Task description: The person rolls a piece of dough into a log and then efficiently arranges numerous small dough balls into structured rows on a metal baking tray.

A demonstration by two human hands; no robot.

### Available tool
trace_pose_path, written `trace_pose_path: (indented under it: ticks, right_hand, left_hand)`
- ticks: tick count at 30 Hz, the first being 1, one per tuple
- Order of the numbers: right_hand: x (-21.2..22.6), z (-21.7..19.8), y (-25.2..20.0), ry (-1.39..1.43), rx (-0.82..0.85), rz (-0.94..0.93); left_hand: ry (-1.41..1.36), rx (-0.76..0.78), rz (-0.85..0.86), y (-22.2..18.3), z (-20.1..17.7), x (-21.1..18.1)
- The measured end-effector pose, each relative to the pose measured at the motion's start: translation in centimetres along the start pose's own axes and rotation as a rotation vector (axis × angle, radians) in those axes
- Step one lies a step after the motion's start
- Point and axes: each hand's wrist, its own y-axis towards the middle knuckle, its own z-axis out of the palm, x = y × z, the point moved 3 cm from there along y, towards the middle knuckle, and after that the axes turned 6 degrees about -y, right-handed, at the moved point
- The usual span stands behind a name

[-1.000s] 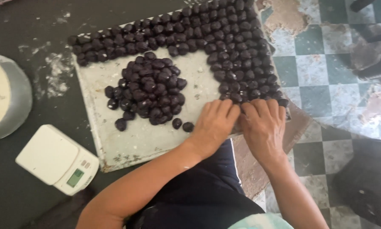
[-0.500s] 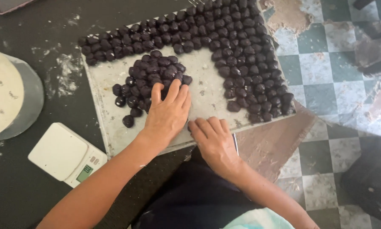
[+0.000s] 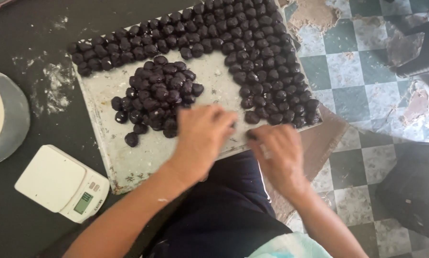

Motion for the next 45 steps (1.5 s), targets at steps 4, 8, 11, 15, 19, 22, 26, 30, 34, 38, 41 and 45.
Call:
trace_pose_path:
  ticks: [4,8,11,15,19,22,26,30,34,38,41,45]
  right_hand:
    - [-3.2,-0.8,-0.6,-0.172,0.116,0.078]
    - [-3.8,-0.5,0.1,-0.237,0.101,0.042]
    - [-2.6,-1.4,1.0,-0.273,0.143,-0.019]
    - [-3.1,-1.0,2.2,-0.385,0.205,0.010]
    - [-1.9,3.2,7.4,-0.212,0.174,-0.106]
    - [-2.0,9.0,11.2,-0.057,0.208,-0.241]
    - [-1.9,15.2,13.8,-0.082,0.333,-0.351]
    - [-1.1,15.1,13.8,-0.145,0.325,-0.405]
    - [-0.4,14.1,14.7,-0.049,0.404,-0.273]
    - [0.1,14.1,15.4,-0.004,0.622,-0.196]
    - [-0.6,15.2,15.9,-0.089,0.778,-0.123]
    - [-2.6,14.4,15.4,-0.088,0.579,-0.191]
  left_hand:
    - [-0.180,-0.031,0.062,-0.7,4.5,-2.6]
    - [-0.047,-0.177,0.119,0.8,6.1,-3.4]
    - [-0.031,-0.175,0.094,0.5,7.4,-3.5]
    - [0.056,-0.076,0.097,2.4,3.1,0.8]
    - [0.302,0.091,-0.137,6.1,-1.4,9.7]
    - [0.199,0.244,-0.181,6.2,-1.8,16.0]
    - [0.101,0.421,-0.034,5.8,-1.7,18.8]
    - [0.089,0.412,-0.026,6.2,-1.9,19.5]
    - [0.089,0.467,-0.079,6.0,-3.4,18.4]
    - [0.039,0.546,-0.291,6.2,-5.2,16.5]
    - [0.043,0.446,-0.251,4.7,-3.1,19.4]
    - [-0.028,0.160,-0.260,4.3,-5.8,16.8]
